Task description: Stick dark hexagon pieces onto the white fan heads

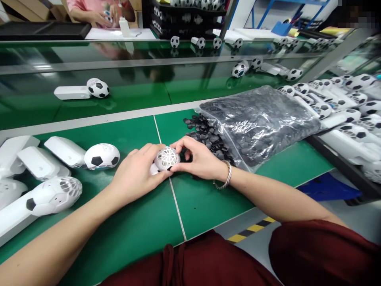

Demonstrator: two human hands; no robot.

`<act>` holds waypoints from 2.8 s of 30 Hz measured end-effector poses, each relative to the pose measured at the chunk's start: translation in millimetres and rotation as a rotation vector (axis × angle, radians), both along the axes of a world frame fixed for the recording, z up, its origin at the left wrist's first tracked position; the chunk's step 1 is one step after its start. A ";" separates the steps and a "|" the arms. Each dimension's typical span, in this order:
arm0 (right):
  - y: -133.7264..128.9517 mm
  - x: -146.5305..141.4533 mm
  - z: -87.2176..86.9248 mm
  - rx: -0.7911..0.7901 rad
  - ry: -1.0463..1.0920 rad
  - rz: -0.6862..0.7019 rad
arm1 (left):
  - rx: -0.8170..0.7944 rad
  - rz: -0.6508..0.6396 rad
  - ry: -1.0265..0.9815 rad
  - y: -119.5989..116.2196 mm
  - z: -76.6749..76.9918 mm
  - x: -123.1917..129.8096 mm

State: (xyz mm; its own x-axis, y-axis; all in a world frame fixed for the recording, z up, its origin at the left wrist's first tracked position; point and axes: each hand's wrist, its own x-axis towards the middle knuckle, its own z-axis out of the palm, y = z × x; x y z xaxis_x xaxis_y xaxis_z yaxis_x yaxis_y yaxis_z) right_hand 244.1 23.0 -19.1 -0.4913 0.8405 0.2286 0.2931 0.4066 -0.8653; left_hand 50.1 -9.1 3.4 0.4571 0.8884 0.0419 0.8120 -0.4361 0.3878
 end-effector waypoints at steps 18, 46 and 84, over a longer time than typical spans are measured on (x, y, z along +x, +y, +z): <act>13.7 18.3 1.9 0.216 -0.733 -0.107 | 0.045 -0.152 0.101 -26.0 -4.3 -19.6; 61.1 -1.6 4.4 0.257 -0.825 -0.169 | 0.122 -0.076 0.090 -26.8 -8.4 -32.8; 10.9 15.8 25.4 0.030 -0.129 -0.049 | -0.024 -0.468 -0.124 -56.1 5.0 15.4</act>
State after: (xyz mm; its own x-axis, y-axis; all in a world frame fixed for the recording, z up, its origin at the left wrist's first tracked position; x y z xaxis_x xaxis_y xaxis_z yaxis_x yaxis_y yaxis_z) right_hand 260.0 33.9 6.3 -0.4767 0.8579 0.1915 0.4215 0.4143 -0.8067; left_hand 65.5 -65.2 8.4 0.8007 0.5902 0.1030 0.4782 -0.7331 0.4835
